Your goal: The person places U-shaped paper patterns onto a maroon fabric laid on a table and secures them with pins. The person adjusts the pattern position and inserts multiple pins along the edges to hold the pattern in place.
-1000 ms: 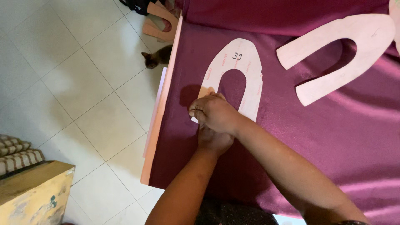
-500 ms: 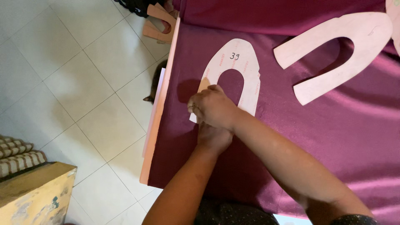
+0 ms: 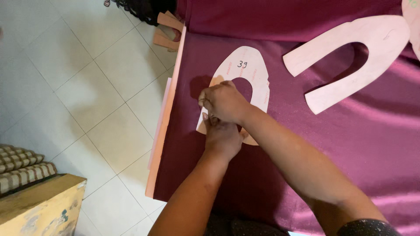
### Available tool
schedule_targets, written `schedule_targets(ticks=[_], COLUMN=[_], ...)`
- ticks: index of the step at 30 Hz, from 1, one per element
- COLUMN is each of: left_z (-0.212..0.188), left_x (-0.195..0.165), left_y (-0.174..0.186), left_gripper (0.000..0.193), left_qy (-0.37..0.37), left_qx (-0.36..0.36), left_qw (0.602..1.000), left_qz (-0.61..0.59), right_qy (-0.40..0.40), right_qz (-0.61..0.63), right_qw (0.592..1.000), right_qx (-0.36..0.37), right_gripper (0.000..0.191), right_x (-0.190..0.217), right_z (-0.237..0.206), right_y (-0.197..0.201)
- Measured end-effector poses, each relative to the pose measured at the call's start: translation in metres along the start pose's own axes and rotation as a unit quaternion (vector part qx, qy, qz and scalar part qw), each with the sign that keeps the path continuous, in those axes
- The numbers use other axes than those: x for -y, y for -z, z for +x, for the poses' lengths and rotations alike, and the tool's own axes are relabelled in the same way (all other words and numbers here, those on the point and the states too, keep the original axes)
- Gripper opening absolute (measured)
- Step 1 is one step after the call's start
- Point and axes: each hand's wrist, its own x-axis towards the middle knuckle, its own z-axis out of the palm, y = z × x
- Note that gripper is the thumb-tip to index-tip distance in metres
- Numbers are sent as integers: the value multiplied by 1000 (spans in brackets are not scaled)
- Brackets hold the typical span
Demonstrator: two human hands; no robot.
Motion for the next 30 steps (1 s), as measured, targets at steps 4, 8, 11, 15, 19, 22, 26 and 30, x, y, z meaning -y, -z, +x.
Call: schedule_targets(ticks=[4,8,11,15,19,22,26,30], left_z=[4,9,12,18,22,23,28,29], left_x=[-10,-18,-22,-23,-32,-36,-41,-45], left_y=[20,31,32,37,46,52,57,60], left_gripper=[108,111,103,117,123,127,130,133], left_qy=[61,87,86,103,134,129,122,129], left_qx=[63,83,127,132,160,162,178,186], left_qw=[996,993,987,985,977,978,975,972], left_qz=[24,10,50,46,32,38,56,66], right_qy=[-81,-34,-31,-39,-1,-54,-84,-87], right_qz=[-99,-82,-7,-55,-83,-2,-50,-7], right_qw=[991,995,999,992,988,997,985,988], right_qx=[-48,-55,-14,-105,-131,-52,-140,-126], right_gripper=[14,14,15,15,14,15,15,16], right_x=[-15,-19,-18,-31,-36,-39,-49,-54], right_z=[22,23,23,33,31,31,38,36], right_y=[23,29,30,42,41,43,59,62])
